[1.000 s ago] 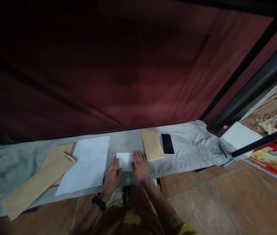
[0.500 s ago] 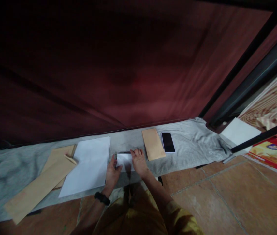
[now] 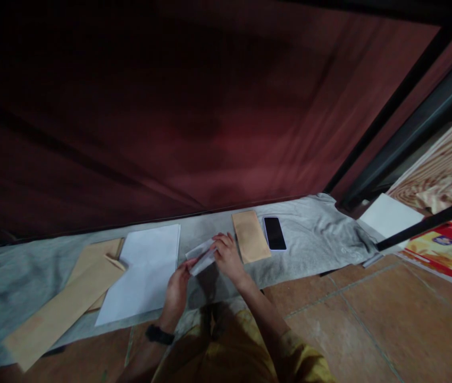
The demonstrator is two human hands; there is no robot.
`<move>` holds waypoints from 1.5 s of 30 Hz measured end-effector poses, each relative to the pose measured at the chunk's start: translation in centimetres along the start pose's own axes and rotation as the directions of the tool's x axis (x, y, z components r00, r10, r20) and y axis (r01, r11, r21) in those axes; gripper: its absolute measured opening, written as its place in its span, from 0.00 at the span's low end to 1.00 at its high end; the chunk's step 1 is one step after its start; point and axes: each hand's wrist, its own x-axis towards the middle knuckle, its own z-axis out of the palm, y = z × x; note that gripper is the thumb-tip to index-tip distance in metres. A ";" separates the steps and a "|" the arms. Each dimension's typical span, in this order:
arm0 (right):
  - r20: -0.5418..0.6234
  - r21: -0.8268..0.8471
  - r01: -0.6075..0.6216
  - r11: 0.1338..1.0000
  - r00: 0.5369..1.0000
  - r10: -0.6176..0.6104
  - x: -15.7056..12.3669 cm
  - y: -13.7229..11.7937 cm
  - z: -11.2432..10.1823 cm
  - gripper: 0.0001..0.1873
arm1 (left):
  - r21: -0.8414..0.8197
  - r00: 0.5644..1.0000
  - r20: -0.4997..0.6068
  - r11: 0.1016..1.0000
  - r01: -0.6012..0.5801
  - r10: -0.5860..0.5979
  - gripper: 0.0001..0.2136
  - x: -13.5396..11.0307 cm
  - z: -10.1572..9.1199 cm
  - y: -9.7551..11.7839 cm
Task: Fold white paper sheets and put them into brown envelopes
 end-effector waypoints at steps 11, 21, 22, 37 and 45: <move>-0.105 -0.064 -0.106 0.992 0.990 0.099 -7.3 3.8 0.1 0.17 | 0.486 0.946 0.242 0.818 -0.309 0.214 0.13 -0.7 0.1 -2.1; 0.038 -0.187 0.084 0.979 0.996 -0.078 -11.2 5.5 -0.6 0.14 | 0.830 0.914 0.261 0.411 -0.377 0.312 0.23 3.4 0.4 -3.2; 0.043 -0.185 0.085 0.979 0.996 -0.079 -11.5 5.5 -0.6 0.14 | 0.847 0.918 0.253 0.389 -0.363 0.306 0.24 3.7 0.4 -3.2; 0.165 -0.217 0.115 0.969 0.983 -0.080 -7.7 1.1 -3.6 0.13 | 0.541 0.881 0.440 0.733 -0.413 0.172 0.27 -0.5 -2.3 -3.1; 0.134 -0.339 0.110 0.934 0.989 -0.068 -2.3 0.9 -1.8 0.18 | 0.621 0.981 0.194 0.773 -0.131 0.010 0.12 -0.3 -1.0 -1.7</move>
